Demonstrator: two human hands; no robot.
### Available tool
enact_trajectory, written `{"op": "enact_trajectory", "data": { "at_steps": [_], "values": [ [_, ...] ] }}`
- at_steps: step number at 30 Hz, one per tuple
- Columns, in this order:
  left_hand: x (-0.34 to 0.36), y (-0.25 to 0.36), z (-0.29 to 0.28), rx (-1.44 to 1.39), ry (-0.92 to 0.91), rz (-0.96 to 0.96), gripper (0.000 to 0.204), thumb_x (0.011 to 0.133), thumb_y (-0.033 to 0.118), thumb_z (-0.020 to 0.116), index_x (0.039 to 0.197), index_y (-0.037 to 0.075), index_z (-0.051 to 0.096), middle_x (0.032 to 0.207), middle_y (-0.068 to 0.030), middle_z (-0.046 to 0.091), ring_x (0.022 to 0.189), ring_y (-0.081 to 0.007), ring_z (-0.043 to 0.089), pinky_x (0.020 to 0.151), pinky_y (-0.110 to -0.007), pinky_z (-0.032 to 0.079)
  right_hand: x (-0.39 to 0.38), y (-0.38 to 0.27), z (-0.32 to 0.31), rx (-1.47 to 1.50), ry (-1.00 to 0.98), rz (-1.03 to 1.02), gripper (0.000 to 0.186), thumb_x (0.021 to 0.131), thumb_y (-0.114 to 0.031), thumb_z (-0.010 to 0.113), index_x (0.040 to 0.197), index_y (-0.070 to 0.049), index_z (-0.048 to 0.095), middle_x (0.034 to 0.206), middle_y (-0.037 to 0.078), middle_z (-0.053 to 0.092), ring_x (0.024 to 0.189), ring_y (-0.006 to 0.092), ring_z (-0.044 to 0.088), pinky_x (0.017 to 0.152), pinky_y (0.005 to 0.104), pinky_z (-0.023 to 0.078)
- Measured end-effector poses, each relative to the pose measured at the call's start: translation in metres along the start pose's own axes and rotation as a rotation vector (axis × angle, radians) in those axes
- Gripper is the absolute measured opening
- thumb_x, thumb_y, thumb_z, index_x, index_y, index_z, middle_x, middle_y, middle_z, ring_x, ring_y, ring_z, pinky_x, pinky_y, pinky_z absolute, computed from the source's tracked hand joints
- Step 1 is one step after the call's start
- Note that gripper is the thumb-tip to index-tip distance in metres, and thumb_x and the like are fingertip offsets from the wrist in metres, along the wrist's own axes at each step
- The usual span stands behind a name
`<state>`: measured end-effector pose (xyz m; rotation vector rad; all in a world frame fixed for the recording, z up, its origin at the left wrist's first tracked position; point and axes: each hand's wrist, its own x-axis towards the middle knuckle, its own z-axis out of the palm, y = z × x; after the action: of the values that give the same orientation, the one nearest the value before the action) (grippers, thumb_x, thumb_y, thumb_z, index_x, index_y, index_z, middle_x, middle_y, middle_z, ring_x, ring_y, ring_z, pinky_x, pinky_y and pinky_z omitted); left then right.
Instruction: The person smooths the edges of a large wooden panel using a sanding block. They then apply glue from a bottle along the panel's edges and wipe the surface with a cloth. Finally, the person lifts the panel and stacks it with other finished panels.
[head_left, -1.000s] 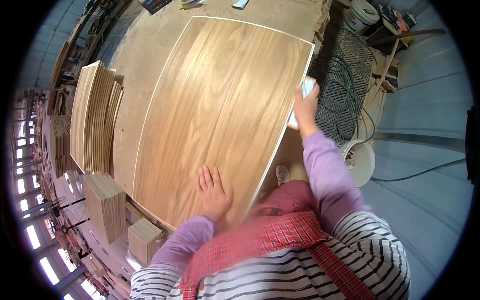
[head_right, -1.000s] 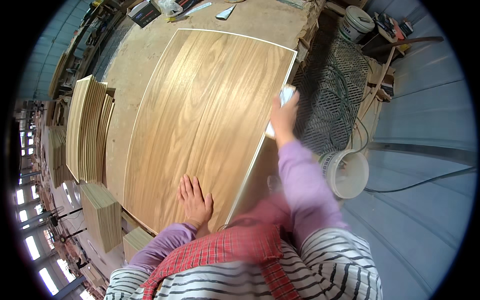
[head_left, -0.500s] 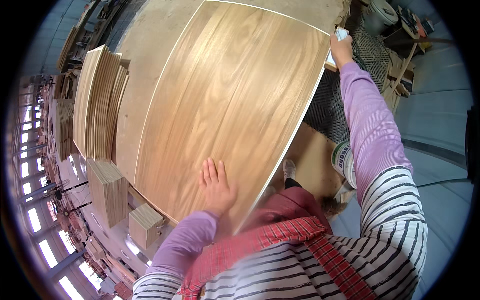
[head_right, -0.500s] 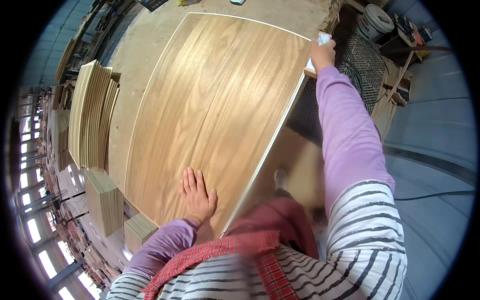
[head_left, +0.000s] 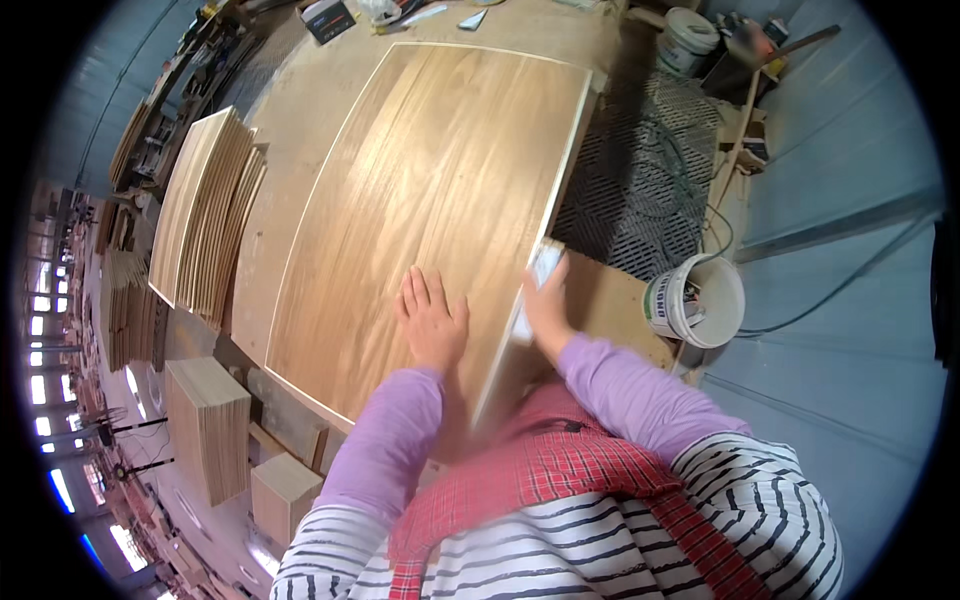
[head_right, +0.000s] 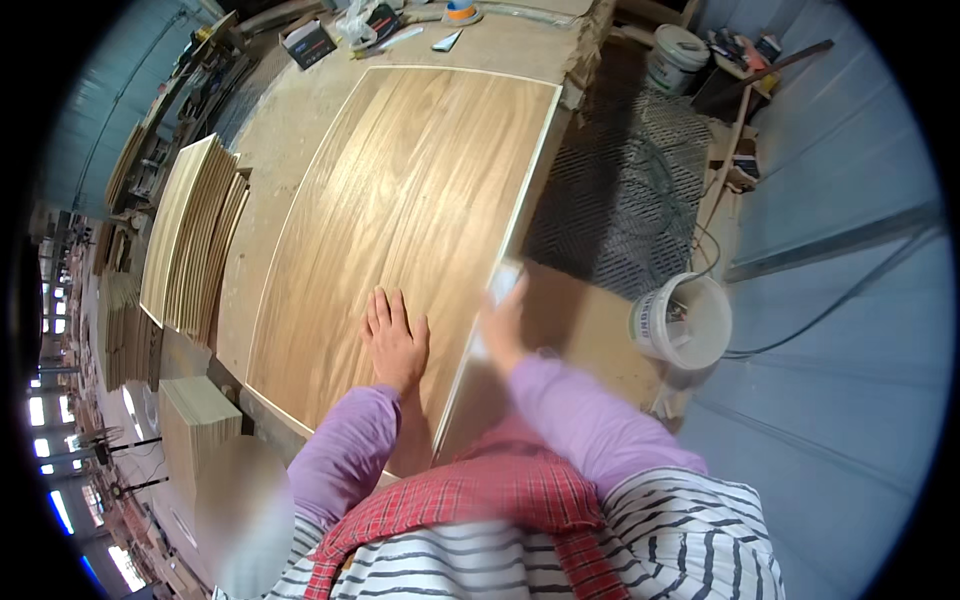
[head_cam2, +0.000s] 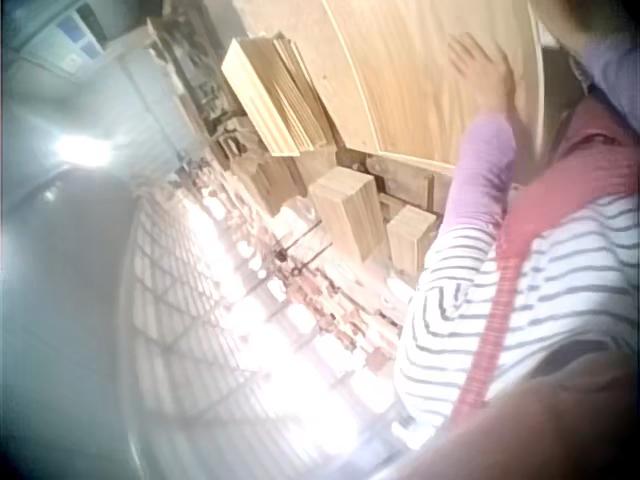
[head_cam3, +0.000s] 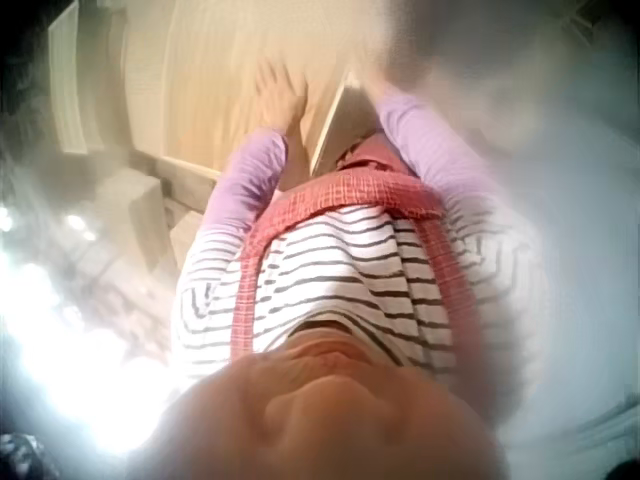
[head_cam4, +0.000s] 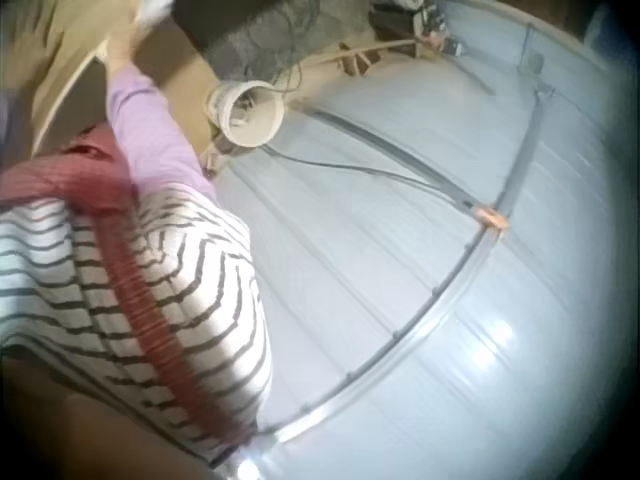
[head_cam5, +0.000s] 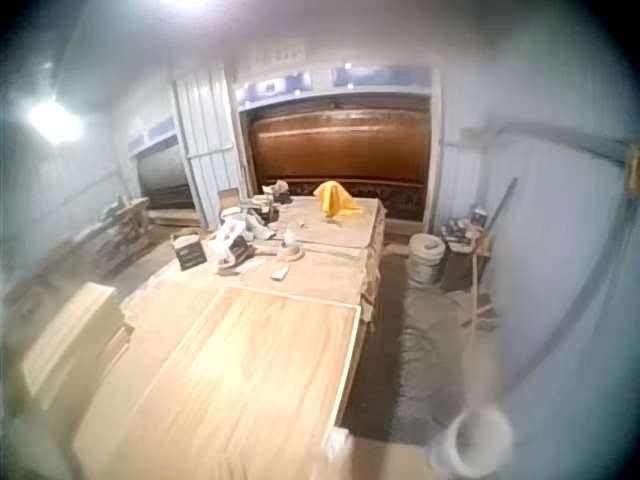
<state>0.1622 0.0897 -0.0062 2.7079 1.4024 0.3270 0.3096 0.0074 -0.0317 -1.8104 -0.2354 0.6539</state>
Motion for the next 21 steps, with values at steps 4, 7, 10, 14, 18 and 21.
{"op": "enact_trajectory", "data": {
  "at_steps": [4,7,10,14,18,21],
  "values": [
    [0.001,-0.005,0.014,0.012,0.049,0.021,0.06,0.088,0.04,0.049,0.136,0.005,0.044,0.146,-0.0214,0.033,0.137,-0.033,0.027,0.113,-0.046,0.017,-0.093,-0.002,-0.052,-0.234,-0.415,-0.012,0.065,0.087,-0.023,0.062,0.137,0.002,0.029,0.125,0.025,0.05,0.114,0.0351,0.052,0.097,0.0436,0.04],
    [0.005,0.003,0.015,-0.006,0.008,0.054,0.063,0.091,0.043,0.045,0.14,0.005,0.038,0.148,-0.0228,0.03,0.139,-0.0339,0.024,0.113,-0.047,0.015,-0.055,0.068,-0.09,-0.198,-0.382,0.041,0.067,0.088,-0.031,0.062,0.139,-0.005,0.027,0.122,0.017,0.051,0.112,0.028,0.052,0.095,0.0387,0.042],
    [-0.008,-0.006,0.023,0.079,-0.069,0.029,0.074,0.09,0.052,0.042,0.145,0.004,0.029,0.15,-0.0257,0.023,0.141,-0.0374,0.018,0.113,-0.052,0.011,-0.041,-0.006,-0.152,0.104,-0.268,0.199,0.05,0.082,-0.033,0.07,0.114,-0.003,0.046,0.098,0.009,0.055,0.083,0.0147,0.054,0.072,0.0337,0.048],
    [-0.025,0.024,0.019,0.084,-0.192,0.012,0.086,0.085,0.063,0.042,0.146,0.003,0.027,0.151,-0.0273,0.018,0.141,-0.0426,0.011,0.11,-0.061,0.006,0.007,0.034,-0.23,0.131,-0.214,0.14,0.043,0.087,-0.033,0.063,0.115,-0.006,0.046,0.09,0.006,0.056,0.074,0.0157,0.057,0.064,0.0325,0.05],
    [-0.023,0.051,0.03,0.063,-0.162,-0.042,0.086,0.082,0.061,0.05,0.143,0.004,0.032,0.149,-0.0284,0.022,0.14,-0.0445,0.012,0.106,-0.066,0.008,0.028,0.042,-0.255,0.409,-0.129,0.366,0.037,0.091,-0.034,0.057,0.116,-0.01,0.046,0.087,0.005,0.055,0.069,0.0179,0.058,0.059,0.0329,0.051],
    [-0.01,0.067,0.038,0.08,-0.152,-0.009,0.085,0.082,0.06,0.053,0.143,0.005,0.033,0.148,-0.0275,0.023,0.14,-0.0428,0.015,0.106,-0.066,0.01,0.076,0.047,-0.253,0.338,-0.199,0.427,0.037,0.09,-0.035,0.058,0.115,-0.01,0.046,0.086,0.005,0.055,0.068,0.0166,0.057,0.057,0.0325,0.051]
  ]
}}
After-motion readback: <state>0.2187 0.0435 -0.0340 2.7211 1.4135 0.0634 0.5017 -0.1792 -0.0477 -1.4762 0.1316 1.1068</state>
